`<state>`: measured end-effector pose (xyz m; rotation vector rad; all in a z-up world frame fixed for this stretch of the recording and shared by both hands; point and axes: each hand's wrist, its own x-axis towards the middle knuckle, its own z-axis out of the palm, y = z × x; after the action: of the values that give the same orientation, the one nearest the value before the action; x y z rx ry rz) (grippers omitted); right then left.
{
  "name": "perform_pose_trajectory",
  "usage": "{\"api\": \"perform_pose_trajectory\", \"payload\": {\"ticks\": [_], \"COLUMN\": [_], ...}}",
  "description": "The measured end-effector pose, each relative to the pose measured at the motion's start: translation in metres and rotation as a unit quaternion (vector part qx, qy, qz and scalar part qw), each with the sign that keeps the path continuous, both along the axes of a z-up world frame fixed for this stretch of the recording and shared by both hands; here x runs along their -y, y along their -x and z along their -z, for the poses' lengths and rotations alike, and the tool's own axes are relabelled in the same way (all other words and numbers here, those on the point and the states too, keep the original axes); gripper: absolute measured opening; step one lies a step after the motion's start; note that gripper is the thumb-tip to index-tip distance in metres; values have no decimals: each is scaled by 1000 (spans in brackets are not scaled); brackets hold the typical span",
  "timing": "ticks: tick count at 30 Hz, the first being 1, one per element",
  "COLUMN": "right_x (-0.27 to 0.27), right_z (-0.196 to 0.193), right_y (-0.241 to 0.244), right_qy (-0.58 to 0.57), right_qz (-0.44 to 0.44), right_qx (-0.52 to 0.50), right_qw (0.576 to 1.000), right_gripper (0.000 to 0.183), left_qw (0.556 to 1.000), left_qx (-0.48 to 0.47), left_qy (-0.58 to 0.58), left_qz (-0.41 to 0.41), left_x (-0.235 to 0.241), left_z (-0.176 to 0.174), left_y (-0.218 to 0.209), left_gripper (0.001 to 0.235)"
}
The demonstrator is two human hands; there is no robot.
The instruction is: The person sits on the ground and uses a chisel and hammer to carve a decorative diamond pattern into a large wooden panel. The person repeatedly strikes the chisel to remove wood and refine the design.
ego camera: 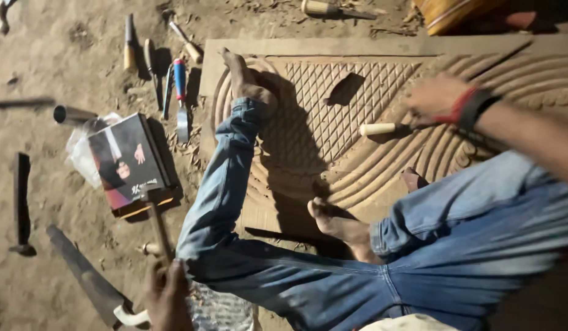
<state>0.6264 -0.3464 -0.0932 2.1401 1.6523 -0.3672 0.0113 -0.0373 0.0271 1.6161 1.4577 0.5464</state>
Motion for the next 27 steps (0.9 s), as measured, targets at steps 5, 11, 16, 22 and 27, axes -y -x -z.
{"api": "perform_pose_trajectory", "payload": {"ticks": [5, 11, 16, 22, 27], "right_x": [-11, 10, -3, -105, -114], "right_z": [50, 22, 8, 47, 56], "right_y": [43, 23, 26, 161, 143], "right_qy": [-87, -36, -152, -323, -245], "right_qz": [65, 121, 74, -386, -311], "right_qx": [-118, -20, -75, -231, -243], "right_qw": [987, 992, 983, 833, 886], "right_gripper": [36, 26, 23, 45, 30], "left_qw": [984, 986, 989, 983, 986], "left_qx": [154, 54, 43, 41, 70], "left_qy": [87, 105, 54, 66, 32], "left_qz": [-32, -117, -131, -165, -146], "left_x": [86, 121, 114, 129, 145], "left_z": [38, 40, 36, 22, 18], "left_y": [-45, -53, -83, -101, -105], "left_gripper": [28, 30, 31, 31, 30]}}
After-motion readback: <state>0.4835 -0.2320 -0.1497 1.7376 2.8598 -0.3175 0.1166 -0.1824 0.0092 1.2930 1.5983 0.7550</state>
